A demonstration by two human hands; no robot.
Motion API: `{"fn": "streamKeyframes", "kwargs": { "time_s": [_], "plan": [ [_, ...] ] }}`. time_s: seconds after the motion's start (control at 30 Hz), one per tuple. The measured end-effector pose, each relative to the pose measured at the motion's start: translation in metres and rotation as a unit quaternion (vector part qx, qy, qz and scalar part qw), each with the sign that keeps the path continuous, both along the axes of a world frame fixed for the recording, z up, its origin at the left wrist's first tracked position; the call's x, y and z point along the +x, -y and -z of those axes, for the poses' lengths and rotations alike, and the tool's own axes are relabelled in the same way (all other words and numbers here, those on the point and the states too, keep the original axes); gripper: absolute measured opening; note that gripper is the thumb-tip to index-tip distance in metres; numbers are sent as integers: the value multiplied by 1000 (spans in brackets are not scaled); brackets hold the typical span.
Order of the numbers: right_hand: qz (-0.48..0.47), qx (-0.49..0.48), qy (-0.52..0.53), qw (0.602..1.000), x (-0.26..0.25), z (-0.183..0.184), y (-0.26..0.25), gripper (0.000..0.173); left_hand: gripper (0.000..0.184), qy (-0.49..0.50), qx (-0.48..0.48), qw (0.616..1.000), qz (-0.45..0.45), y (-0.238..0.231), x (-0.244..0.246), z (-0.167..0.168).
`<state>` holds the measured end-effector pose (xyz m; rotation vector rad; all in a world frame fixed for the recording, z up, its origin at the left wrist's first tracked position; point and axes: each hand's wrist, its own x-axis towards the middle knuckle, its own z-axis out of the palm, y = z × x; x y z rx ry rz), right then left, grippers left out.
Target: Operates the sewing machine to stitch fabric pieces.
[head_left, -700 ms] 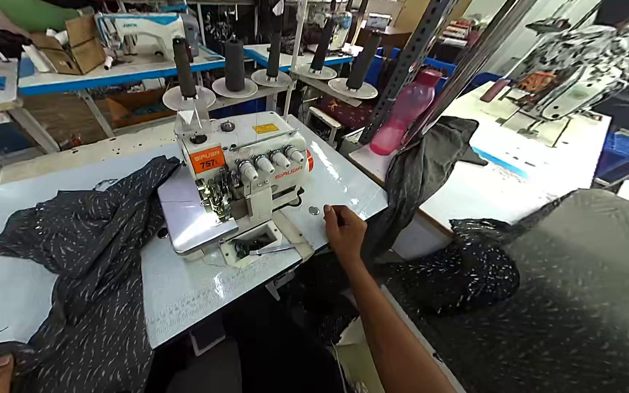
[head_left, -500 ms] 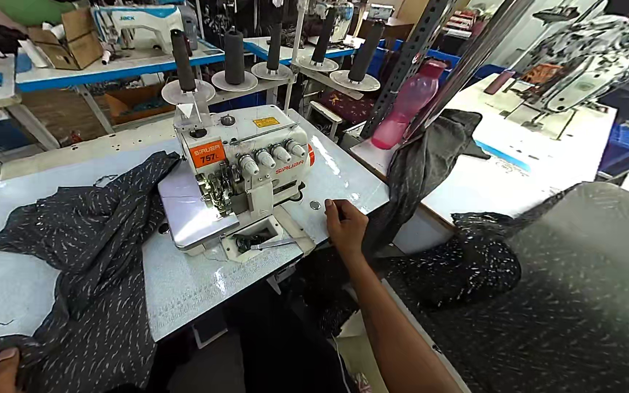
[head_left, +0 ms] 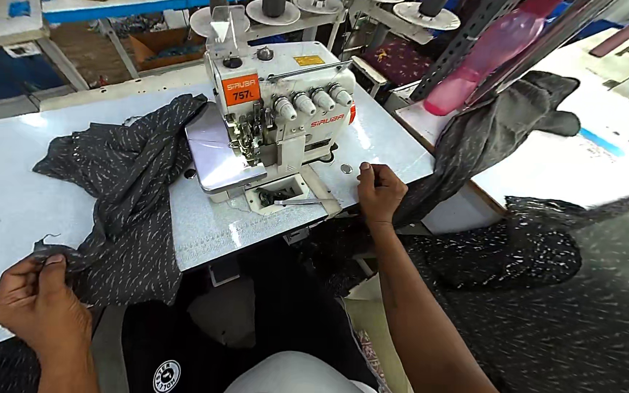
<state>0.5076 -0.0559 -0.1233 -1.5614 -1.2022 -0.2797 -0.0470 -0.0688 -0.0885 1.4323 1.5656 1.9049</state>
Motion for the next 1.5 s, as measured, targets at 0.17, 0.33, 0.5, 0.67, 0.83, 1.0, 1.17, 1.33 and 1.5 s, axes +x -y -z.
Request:
{"fn": "streamKeyframes", "kwargs": {
  "time_s": [0.17,0.33,0.5,0.67,0.83,1.0,1.17,1.33,1.5],
  "plan": [
    [-9,3,3,1000,2,2,0,32,16,72,35,996,-32,0,-5,1],
    [-45,-16,-78,996,-1,-9,1,33,18,119,79,988,-56,-3,-8,3],
    [-95,-100,-114,984,13,-57,-8,39,16,54,63,996,-24,-4,-9,7],
    [-195,-102,-78,972,34,-97,-77,47,21,-115,-36,993,-8,-3,9,-1],
    [-313,-166,-204,913,46,-83,-141,44,27,-227,-118,965,-52,-6,19,-4],
    [-312,-182,-242,900,57,-70,-157,45,27,-250,-114,960,-63,-6,21,-4],
    [-185,-404,-238,864,33,-131,-154,36,28,-252,-113,959,-63,-7,22,-5],
    [-198,-295,-155,922,40,-116,-165,38,28,-244,-117,961,-64,-6,23,-5],
    [-253,-171,-170,937,52,-77,-158,51,28,-258,-125,956,-59,-6,23,-5]
  ]
}}
